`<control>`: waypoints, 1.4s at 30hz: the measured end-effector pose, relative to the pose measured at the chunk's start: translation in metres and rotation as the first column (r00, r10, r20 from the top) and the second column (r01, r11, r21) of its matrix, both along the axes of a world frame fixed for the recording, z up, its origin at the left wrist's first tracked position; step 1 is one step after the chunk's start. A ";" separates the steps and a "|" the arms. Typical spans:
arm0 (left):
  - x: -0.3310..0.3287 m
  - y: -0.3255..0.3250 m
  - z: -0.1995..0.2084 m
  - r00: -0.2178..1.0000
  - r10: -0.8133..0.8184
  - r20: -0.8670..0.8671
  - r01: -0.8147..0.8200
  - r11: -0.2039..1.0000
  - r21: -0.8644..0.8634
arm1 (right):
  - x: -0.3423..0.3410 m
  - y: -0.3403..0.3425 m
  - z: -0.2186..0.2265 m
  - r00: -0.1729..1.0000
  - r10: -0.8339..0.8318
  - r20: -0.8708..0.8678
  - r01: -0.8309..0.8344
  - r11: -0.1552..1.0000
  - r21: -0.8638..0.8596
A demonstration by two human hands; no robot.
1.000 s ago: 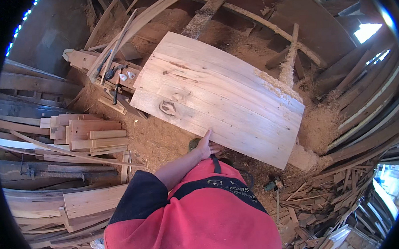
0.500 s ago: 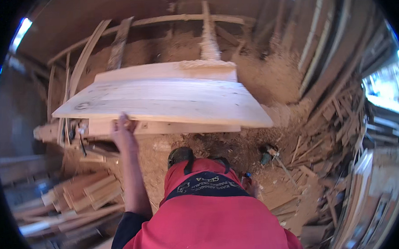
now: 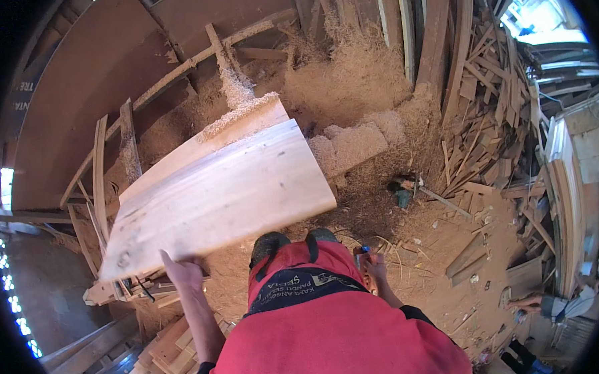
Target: The person picks up a wooden board, applies a substance from a small bottle to a knot hole, and sands the board's surface using an electric sander.
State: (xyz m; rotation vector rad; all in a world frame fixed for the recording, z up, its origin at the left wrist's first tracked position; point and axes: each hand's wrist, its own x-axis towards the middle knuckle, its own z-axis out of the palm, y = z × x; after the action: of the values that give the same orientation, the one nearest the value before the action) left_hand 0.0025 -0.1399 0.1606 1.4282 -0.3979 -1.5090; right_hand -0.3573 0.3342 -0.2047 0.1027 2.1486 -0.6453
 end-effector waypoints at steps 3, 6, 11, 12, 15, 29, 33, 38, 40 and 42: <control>-0.042 0.033 -0.028 0.990 0.066 -0.122 -0.047 0.987 0.155 | -0.007 0.028 -0.004 0.645 0.353 -0.678 -0.350 0.925 0.149; -0.056 0.047 -0.081 0.987 -0.033 -0.157 0.061 0.982 0.179 | -0.031 0.051 -0.011 0.926 0.106 -0.362 -0.110 0.994 0.007; -0.024 0.051 -0.169 0.969 -0.001 -0.248 0.076 0.953 0.293 | -0.043 0.017 0.021 0.936 -0.058 -0.347 0.010 0.990 -0.139; -0.023 0.052 -0.183 0.971 0.053 -0.233 0.031 0.939 0.343 | -0.046 0.022 0.023 0.925 -0.105 -0.364 0.041 0.983 -0.180; -0.046 0.054 -0.208 0.955 -0.009 -0.296 0.109 0.941 0.322 | -0.083 0.057 0.020 0.887 -0.167 -0.431 0.095 0.978 -0.183; -0.050 0.096 -0.207 0.970 0.099 -0.223 -0.028 0.953 0.302 | -0.105 0.037 0.044 0.888 -0.170 -0.427 0.050 0.959 -0.279; -0.057 0.073 -0.212 0.941 0.079 -0.330 -0.030 0.988 0.151 | -0.070 0.006 0.073 0.989 -0.109 0.104 0.141 0.908 -0.395; -0.085 0.031 -0.229 0.913 0.271 -0.305 -0.250 0.962 0.107 | -0.064 -0.054 0.117 0.995 -0.048 0.084 0.077 0.918 -0.389; -0.091 0.039 -0.219 0.909 0.316 -0.272 -0.293 0.948 0.121 | -0.071 -0.069 0.129 0.998 -0.027 0.058 0.049 0.913 -0.404; -0.111 0.037 -0.192 0.939 0.264 -0.220 -0.244 0.963 0.114 | -0.093 -0.090 0.147 1.000 -0.020 0.023 0.028 0.902 -0.432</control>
State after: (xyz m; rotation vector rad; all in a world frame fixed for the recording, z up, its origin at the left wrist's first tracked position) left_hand -0.1087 -0.1030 -0.0310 1.2930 -0.0026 -1.4721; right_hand -0.4503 0.2446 -0.0582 -0.1064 1.9388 -1.1163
